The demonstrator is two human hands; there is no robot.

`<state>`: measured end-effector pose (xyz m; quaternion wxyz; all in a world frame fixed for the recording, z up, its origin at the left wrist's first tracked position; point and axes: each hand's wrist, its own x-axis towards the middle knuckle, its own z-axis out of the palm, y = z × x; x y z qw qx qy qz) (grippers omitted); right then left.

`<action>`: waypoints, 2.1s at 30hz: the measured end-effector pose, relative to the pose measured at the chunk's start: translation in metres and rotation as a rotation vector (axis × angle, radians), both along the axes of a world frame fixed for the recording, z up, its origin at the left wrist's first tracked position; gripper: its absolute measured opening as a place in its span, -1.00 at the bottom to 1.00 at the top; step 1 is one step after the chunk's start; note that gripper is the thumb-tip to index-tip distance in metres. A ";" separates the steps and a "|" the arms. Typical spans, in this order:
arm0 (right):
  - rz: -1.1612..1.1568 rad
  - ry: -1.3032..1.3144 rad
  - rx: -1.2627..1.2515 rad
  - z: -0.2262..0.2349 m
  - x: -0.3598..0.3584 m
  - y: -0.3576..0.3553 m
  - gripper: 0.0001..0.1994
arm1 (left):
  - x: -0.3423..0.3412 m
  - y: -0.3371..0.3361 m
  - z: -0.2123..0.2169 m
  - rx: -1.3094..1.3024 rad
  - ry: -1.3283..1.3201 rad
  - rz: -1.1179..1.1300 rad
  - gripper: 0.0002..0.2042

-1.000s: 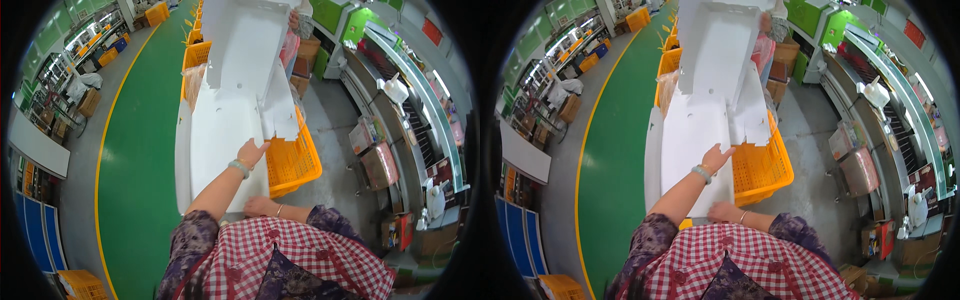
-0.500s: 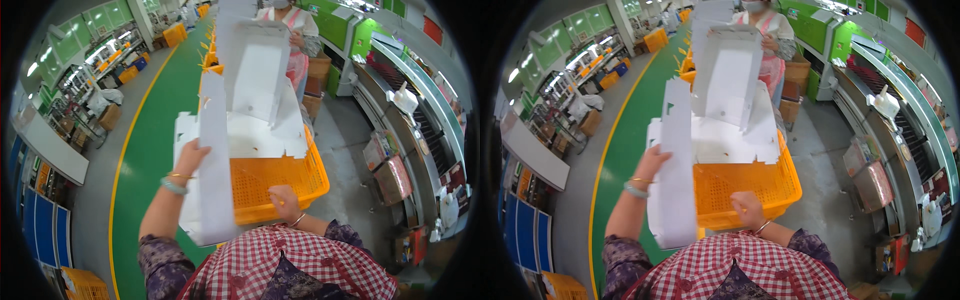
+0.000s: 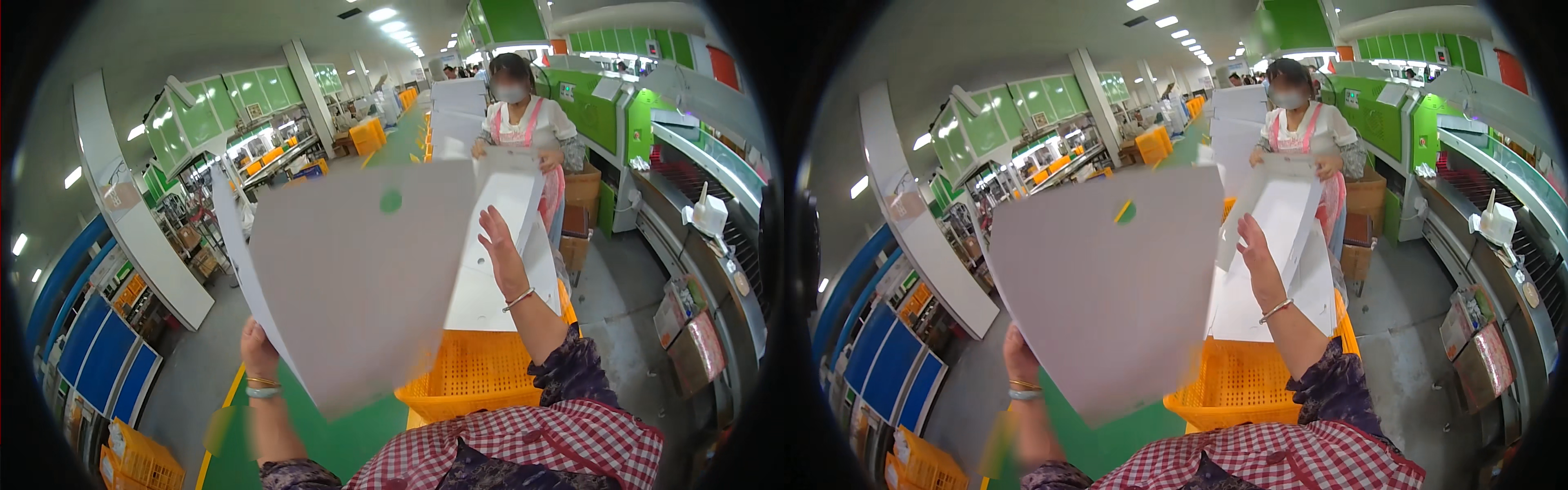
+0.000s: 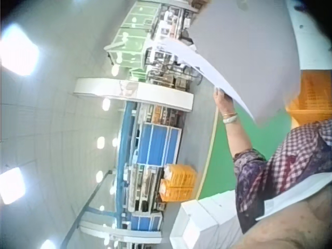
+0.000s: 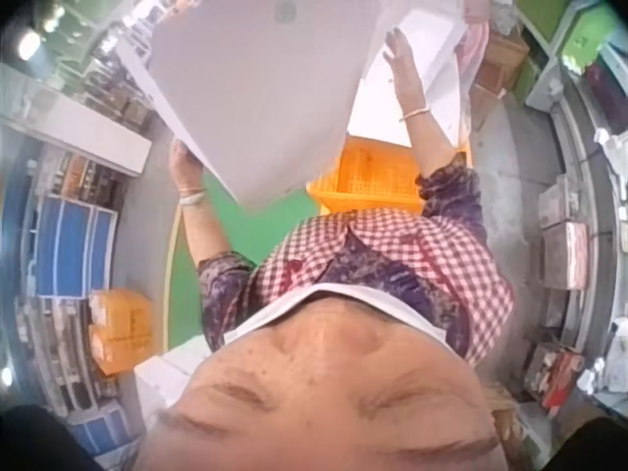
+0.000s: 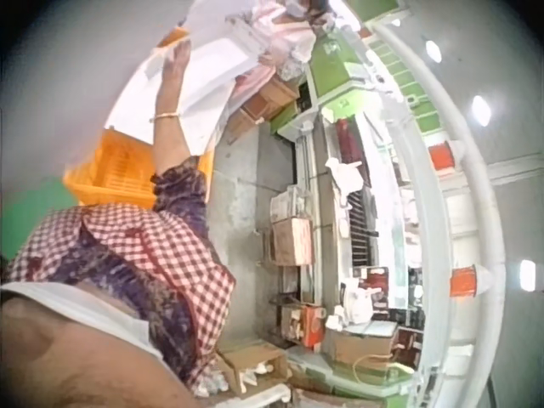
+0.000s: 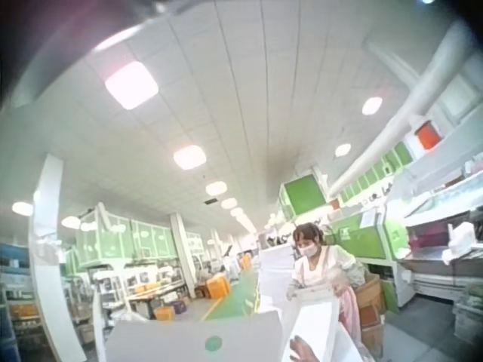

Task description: The person assembles white cardboard boxes by folding flat sheets along pre-scored lines and tucking tabs into slots. They repeatedly pick up flat sheets from a yellow crate, fold them into box shapes, and stack the finished boxes on a table.

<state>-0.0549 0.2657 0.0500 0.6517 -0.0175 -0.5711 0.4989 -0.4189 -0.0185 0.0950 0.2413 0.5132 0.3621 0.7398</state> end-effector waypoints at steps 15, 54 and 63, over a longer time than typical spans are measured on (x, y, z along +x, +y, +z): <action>0.329 0.089 -0.112 -0.014 0.092 -0.110 -0.13 | 0.002 0.049 -0.147 -0.002 -0.204 -0.216 -0.70; 0.261 -1.175 0.169 0.039 0.030 -0.133 -0.68 | 0.106 0.048 0.001 -0.760 0.610 -0.749 -0.82; 0.307 -0.918 -0.034 0.041 0.024 -0.110 -0.83 | 0.108 0.076 0.003 -0.774 0.410 -0.947 -0.85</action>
